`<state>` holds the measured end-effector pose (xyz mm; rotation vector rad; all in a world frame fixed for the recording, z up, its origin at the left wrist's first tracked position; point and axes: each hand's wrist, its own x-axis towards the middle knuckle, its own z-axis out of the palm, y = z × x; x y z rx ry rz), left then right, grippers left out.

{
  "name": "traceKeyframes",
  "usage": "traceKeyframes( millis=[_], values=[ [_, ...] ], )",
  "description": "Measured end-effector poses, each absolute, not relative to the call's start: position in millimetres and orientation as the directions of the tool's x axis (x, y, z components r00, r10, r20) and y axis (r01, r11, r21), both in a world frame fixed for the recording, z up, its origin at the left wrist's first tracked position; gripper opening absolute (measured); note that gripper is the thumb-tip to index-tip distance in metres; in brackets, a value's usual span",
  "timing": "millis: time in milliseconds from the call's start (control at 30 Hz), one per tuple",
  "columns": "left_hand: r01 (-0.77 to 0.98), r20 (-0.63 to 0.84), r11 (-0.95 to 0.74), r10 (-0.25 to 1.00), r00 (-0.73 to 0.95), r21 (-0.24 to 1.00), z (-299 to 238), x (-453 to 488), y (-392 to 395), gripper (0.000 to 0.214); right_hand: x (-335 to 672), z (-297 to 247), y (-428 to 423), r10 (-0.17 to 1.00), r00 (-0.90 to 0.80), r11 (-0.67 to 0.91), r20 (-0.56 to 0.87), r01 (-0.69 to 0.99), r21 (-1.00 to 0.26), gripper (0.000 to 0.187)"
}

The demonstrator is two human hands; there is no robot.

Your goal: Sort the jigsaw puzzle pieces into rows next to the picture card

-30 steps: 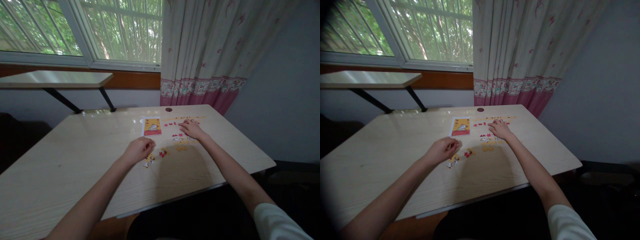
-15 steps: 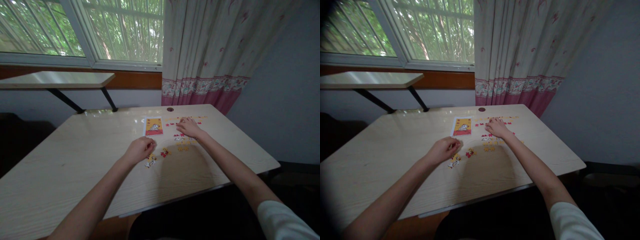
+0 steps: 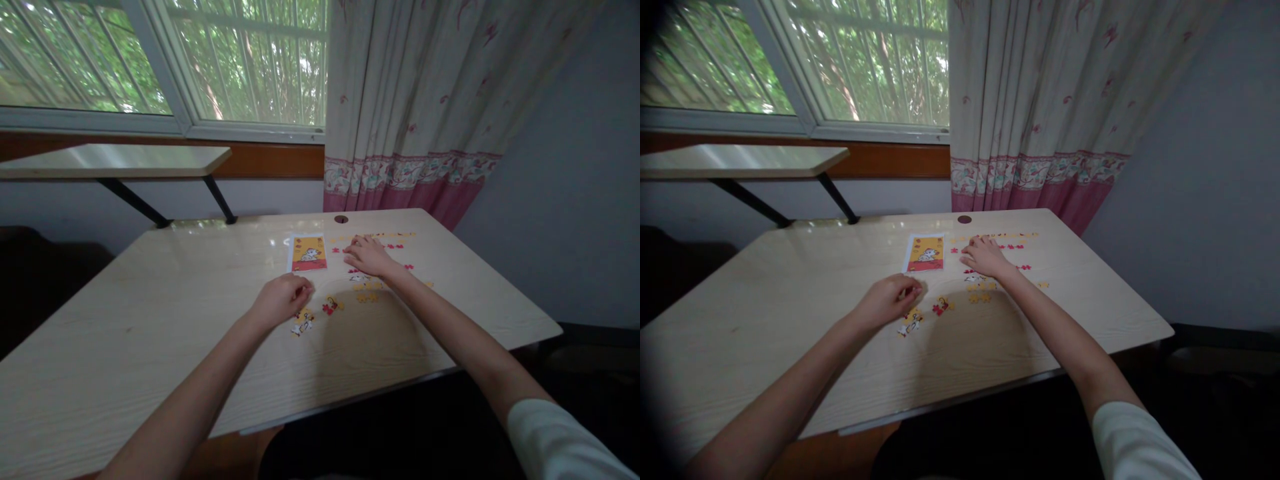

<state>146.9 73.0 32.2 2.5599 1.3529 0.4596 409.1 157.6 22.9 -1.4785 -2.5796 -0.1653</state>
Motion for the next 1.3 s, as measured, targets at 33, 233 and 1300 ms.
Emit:
traceKeyframes(
  millis=[33, 233, 1300],
  values=[
    [0.764, 0.175, -0.558, 0.829, 0.531, 0.323, 31.8, 146.7, 73.1, 0.024, 406.6, 23.0, 157.4, 0.841, -0.505, 0.513, 0.196, 0.859, 0.013, 0.045],
    [0.762, 0.185, -0.555, 0.831, 0.525, 0.333, 32.5, 146.4, 72.9, 0.024, 393.7, 21.3, 157.8, 0.839, -0.529, 0.532, 0.129, 0.847, 0.011, 0.046],
    [0.756, 0.179, -0.553, 0.832, 0.525, 0.351, 33.4, 147.2, 73.5, 0.026, 519.2, 17.4, 179.6, 0.986, 0.126, -0.116, 0.107, 0.989, -0.094, 0.039]
  ],
)
